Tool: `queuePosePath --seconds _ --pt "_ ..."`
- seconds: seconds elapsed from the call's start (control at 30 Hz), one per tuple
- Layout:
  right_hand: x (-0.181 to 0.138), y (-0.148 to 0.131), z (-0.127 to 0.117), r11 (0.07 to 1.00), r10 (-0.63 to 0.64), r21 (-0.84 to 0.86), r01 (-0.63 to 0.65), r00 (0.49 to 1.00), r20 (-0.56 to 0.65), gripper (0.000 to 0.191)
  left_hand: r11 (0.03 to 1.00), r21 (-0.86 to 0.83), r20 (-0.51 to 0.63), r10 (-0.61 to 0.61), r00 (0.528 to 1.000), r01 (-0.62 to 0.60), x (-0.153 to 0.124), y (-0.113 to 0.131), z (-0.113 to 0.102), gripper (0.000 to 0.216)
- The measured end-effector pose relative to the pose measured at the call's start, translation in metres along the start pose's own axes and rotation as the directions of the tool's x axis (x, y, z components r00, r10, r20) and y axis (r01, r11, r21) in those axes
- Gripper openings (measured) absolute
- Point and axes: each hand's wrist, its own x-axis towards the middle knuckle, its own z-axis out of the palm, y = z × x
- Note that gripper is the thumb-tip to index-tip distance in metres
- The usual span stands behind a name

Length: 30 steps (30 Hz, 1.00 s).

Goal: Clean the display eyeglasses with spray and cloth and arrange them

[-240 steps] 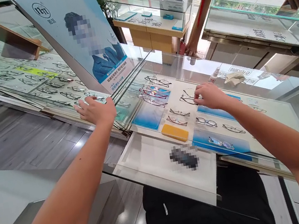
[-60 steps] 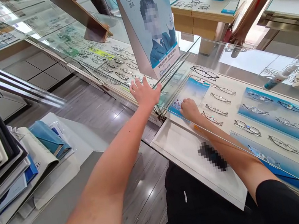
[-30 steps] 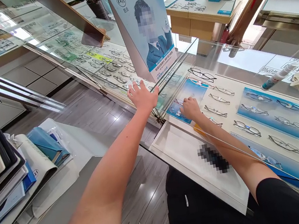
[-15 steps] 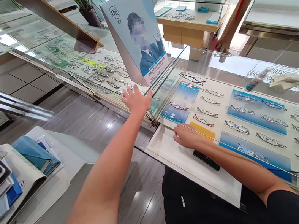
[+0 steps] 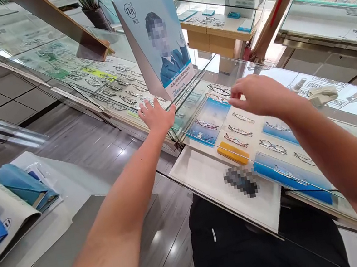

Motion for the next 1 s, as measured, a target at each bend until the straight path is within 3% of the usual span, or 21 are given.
queuePosePath --seconds 0.07,0.13,0.33,0.6,1.0 --pt "0.043 0.03 0.012 0.999 -0.004 -0.041 0.002 0.999 -0.053 0.054 1.0 -0.016 -0.005 -0.003 1.0 0.003 0.0 0.0 -0.001 0.095" --pt "0.075 0.048 0.028 0.998 0.008 -0.062 -0.008 1.0 0.007 0.044 0.999 -0.038 -0.008 -0.007 1.0 0.007 -0.001 0.001 -0.003 0.095" --pt "0.115 0.062 0.058 0.997 0.034 -0.067 -0.028 0.996 0.088 0.031 0.999 -0.041 -0.026 -0.012 1.0 0.011 -0.003 0.001 -0.006 0.092" --pt "0.127 0.069 0.071 0.993 0.071 -0.099 -0.062 0.994 0.086 0.031 1.0 -0.011 -0.017 -0.019 1.0 0.019 -0.001 0.0 -0.004 0.092" --pt "0.109 0.053 0.073 0.986 0.133 -0.112 -0.124 0.989 0.069 0.014 1.0 -0.01 -0.014 -0.007 1.0 0.007 -0.001 0.0 -0.005 0.092"
